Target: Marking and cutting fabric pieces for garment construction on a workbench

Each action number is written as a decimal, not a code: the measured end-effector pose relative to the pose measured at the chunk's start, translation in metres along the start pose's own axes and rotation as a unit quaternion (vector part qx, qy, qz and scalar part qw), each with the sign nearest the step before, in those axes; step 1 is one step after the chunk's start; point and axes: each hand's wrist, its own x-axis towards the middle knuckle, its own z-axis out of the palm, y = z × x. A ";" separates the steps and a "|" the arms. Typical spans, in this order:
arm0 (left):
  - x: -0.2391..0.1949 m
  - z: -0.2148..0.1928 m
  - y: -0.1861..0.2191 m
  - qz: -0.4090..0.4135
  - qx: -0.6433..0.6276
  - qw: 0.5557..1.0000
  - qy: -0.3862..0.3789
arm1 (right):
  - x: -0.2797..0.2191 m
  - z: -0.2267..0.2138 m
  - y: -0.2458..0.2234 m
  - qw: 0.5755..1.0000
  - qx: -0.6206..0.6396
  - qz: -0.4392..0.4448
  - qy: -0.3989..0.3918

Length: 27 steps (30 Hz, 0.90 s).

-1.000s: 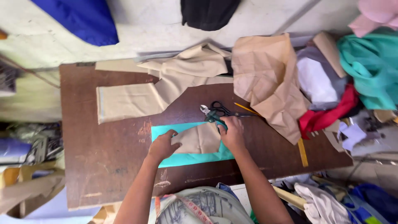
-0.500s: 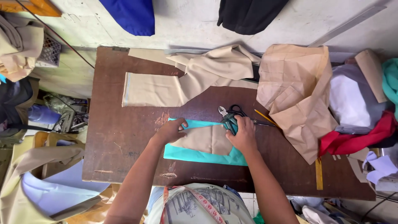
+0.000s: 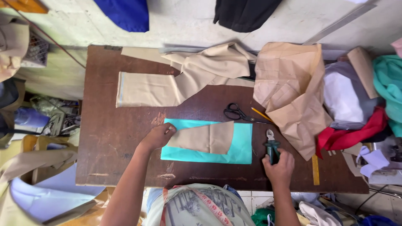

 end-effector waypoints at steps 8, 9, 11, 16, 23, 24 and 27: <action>0.013 0.023 -0.002 0.033 0.083 0.996 0.021 | 0.037 0.043 -0.090 0.994 0.003 -0.101 0.041; 0.019 0.031 -0.006 0.037 0.111 0.992 0.040 | 0.044 0.054 -0.102 0.991 0.003 -0.133 -0.033; 0.026 0.041 -0.013 0.043 0.142 0.987 0.059 | 0.057 0.072 -0.114 0.981 0.004 -0.161 -0.106; 0.027 0.044 -0.022 0.034 0.121 0.987 0.101 | 0.082 0.091 -0.110 0.971 -0.021 -0.160 -0.176; 0.025 0.049 -0.034 0.071 0.031 0.987 0.144 | 0.089 0.097 -0.104 0.967 0.009 -0.085 -0.241; 0.024 0.047 -0.034 0.078 0.030 0.986 0.145 | 0.091 0.096 -0.105 0.966 0.027 -0.060 -0.252; 0.017 0.039 -0.023 0.085 0.025 0.987 0.138 | 0.096 0.096 -0.107 0.962 0.049 -0.024 -0.268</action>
